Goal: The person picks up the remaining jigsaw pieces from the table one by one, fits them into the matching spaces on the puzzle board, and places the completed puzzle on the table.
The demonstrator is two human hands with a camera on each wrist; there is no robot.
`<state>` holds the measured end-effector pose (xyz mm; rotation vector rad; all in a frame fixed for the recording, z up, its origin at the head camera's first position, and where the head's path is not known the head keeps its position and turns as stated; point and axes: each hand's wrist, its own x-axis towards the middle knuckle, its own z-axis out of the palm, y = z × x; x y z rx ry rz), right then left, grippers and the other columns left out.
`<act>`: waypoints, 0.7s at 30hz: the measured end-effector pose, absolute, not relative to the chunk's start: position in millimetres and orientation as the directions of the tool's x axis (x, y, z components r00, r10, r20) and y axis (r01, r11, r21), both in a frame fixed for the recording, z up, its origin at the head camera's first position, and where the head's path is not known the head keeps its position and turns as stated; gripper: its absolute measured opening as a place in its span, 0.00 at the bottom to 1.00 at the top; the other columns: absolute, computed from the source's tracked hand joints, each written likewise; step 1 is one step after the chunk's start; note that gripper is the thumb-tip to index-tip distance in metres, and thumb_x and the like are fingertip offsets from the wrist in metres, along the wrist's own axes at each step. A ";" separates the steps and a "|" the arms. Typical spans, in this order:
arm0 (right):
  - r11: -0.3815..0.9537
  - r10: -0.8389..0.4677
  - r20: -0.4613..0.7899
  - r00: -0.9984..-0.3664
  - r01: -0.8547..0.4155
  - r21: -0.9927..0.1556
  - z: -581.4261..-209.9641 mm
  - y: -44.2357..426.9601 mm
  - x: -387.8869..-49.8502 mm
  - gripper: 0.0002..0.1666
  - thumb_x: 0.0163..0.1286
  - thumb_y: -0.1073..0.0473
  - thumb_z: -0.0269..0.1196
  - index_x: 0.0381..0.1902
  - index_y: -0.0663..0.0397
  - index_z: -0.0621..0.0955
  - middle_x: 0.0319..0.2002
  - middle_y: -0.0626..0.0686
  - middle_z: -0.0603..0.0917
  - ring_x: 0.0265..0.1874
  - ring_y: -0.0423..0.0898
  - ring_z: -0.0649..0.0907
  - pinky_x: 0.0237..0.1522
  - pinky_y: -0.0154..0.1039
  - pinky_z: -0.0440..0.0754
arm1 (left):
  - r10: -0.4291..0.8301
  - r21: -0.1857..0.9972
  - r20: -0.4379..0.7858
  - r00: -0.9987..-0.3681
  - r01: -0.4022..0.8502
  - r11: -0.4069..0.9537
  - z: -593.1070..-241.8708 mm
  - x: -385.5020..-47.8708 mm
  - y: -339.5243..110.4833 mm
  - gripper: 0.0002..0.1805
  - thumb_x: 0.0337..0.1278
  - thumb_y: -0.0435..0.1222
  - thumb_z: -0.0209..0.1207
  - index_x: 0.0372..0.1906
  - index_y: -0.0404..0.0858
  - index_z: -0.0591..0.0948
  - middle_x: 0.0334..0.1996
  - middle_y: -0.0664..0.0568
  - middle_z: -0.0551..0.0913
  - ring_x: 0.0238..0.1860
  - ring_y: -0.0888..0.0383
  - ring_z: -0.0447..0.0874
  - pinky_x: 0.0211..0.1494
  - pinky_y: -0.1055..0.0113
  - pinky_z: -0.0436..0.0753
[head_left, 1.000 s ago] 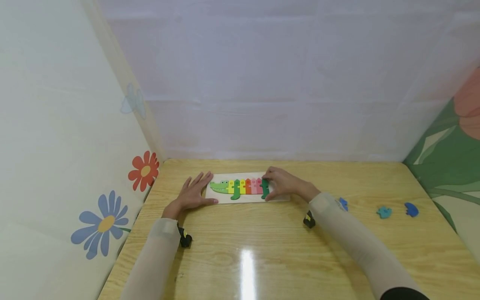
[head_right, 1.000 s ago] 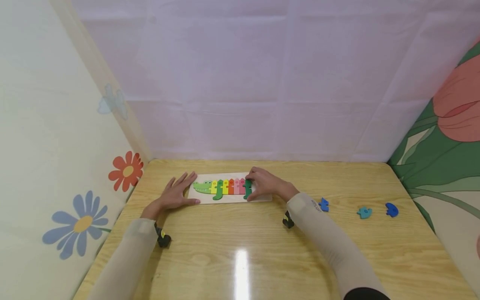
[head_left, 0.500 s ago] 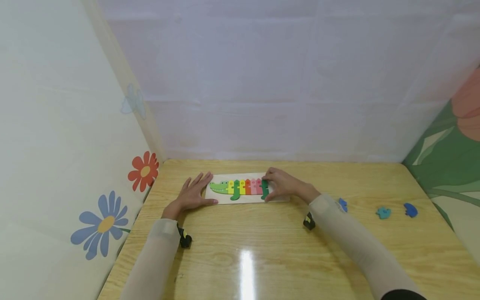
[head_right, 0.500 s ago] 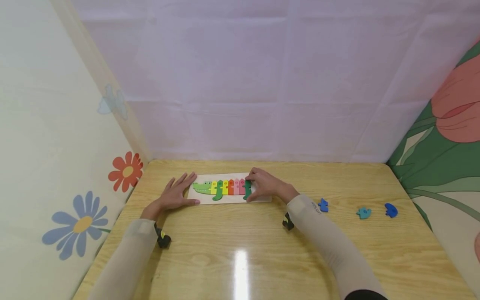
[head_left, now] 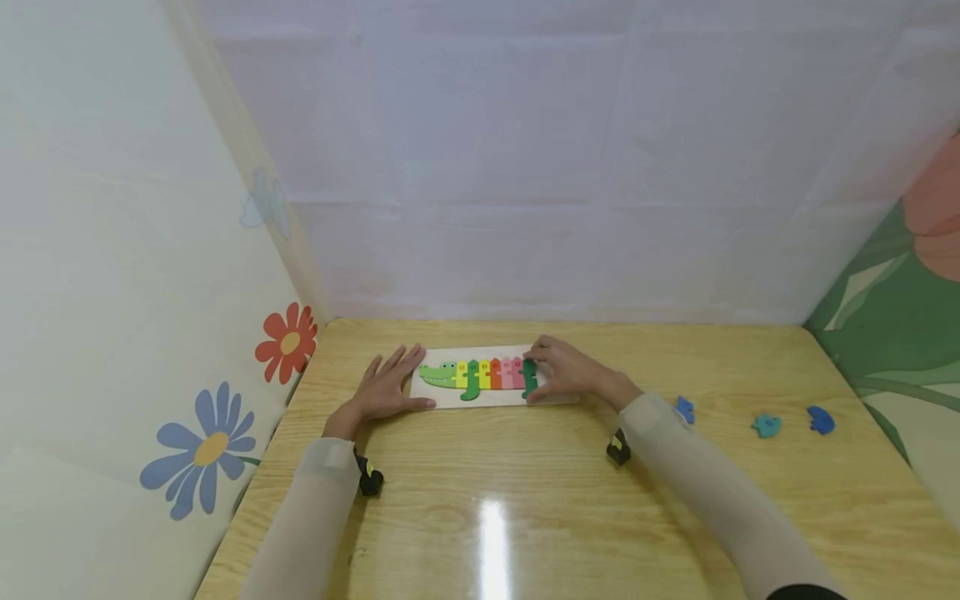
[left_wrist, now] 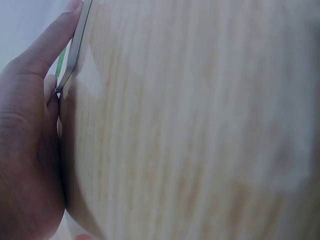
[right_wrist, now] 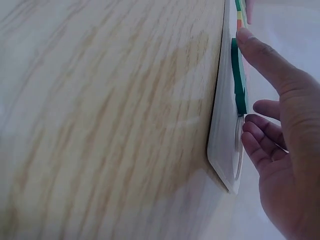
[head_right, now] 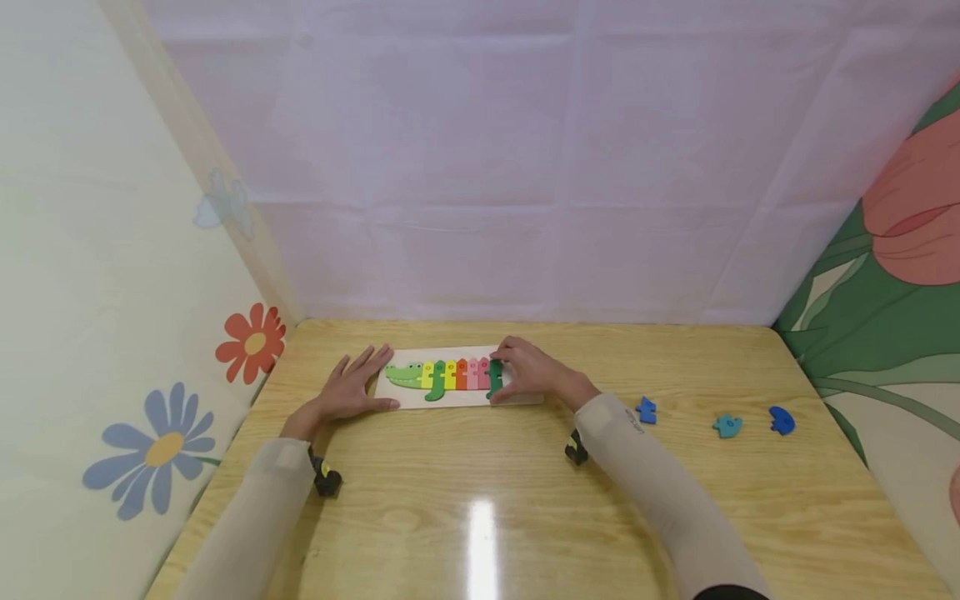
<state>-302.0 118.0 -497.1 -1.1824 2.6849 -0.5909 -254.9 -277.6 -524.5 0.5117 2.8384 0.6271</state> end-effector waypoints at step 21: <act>0.635 -0.707 0.022 -0.707 -0.649 -0.419 -493.3 131.0 -300.5 0.55 0.56 0.35 0.81 0.71 0.65 0.77 0.65 0.62 0.79 0.66 0.58 0.78 0.71 0.55 0.75 | 0.372 0.447 -0.104 -0.922 0.291 0.846 -523.3 -254.7 -279.5 0.62 0.60 0.63 0.68 0.87 0.42 0.50 0.87 0.46 0.47 0.87 0.41 0.38 0.83 0.35 0.33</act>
